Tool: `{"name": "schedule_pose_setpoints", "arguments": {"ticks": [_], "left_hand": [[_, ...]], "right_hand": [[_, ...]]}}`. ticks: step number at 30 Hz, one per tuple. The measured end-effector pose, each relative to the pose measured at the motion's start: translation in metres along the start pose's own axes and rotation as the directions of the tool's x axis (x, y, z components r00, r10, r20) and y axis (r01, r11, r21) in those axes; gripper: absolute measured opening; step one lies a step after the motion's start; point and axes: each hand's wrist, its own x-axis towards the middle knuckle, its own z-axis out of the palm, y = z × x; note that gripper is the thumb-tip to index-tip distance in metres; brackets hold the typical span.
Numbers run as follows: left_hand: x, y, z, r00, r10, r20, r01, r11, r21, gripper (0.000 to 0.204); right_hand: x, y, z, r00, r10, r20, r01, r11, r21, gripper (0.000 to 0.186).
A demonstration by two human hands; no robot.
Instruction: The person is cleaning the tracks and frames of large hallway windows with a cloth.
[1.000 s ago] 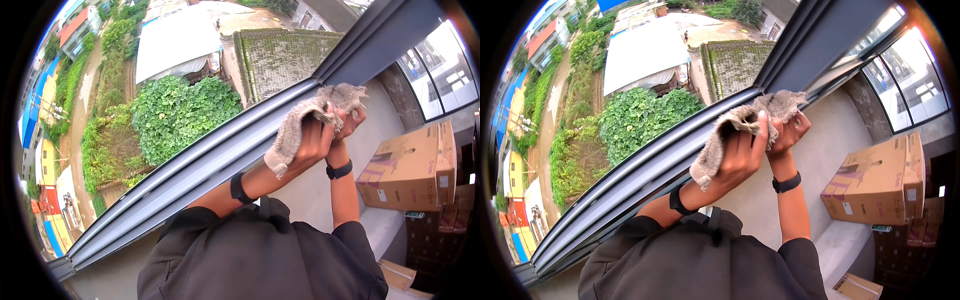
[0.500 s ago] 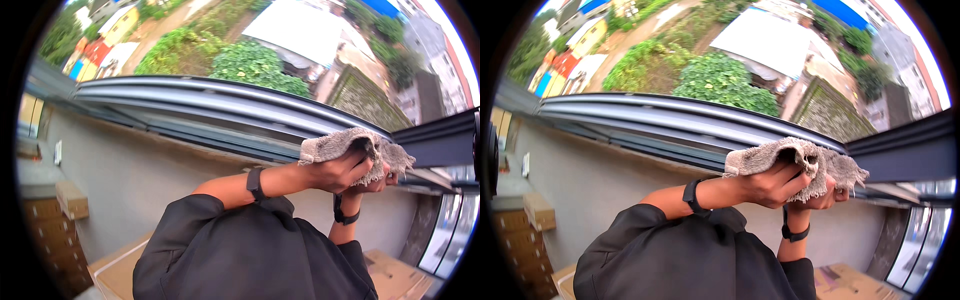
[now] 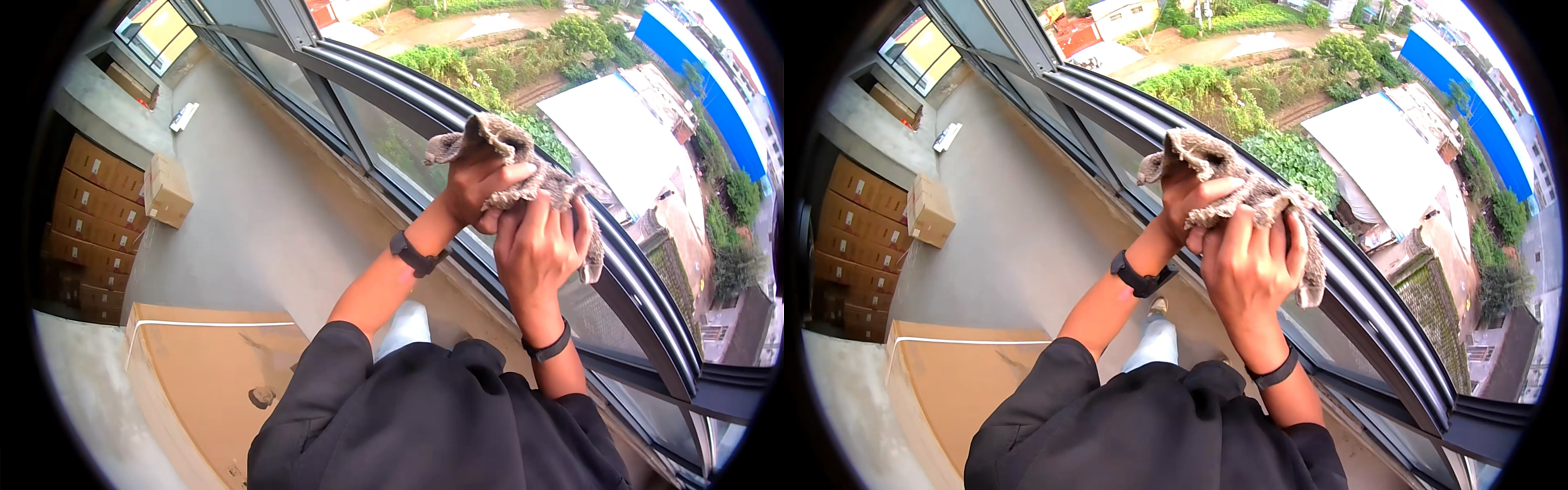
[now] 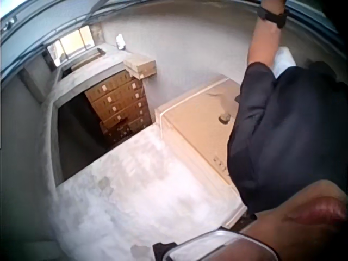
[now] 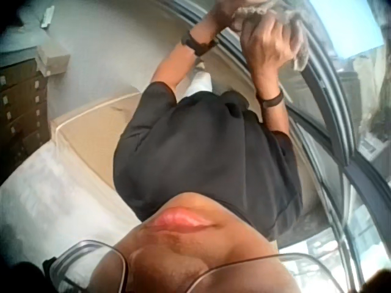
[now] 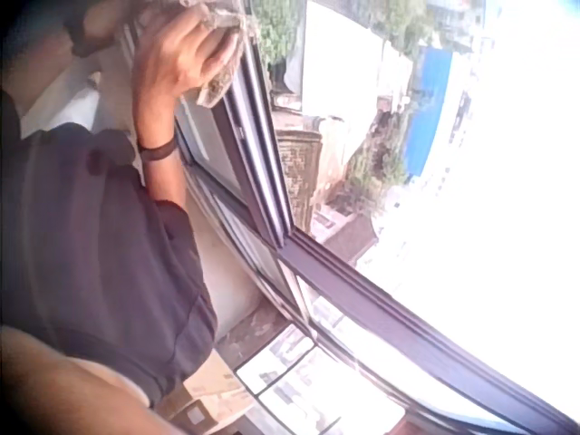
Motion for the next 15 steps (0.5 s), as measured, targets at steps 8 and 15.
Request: {"name": "schedule_pose_setpoints", "arguments": {"ticks": [8,15], "left_hand": [[-0.032,-0.153,-0.114,0.994,-0.032,-0.104,0.047,0.989,0.142,0.03],[-0.079,-0.274,-0.215,0.973,-0.231,-0.011,0.231,0.969,0.087,0.037]], "right_hand": [[0.087,-0.134,0.131,0.999,-0.042,0.021,0.042,0.999,0.033,0.03],[0.149,-0.233,0.229,0.996,-0.041,0.081,0.03,0.991,0.127,0.039]]}}
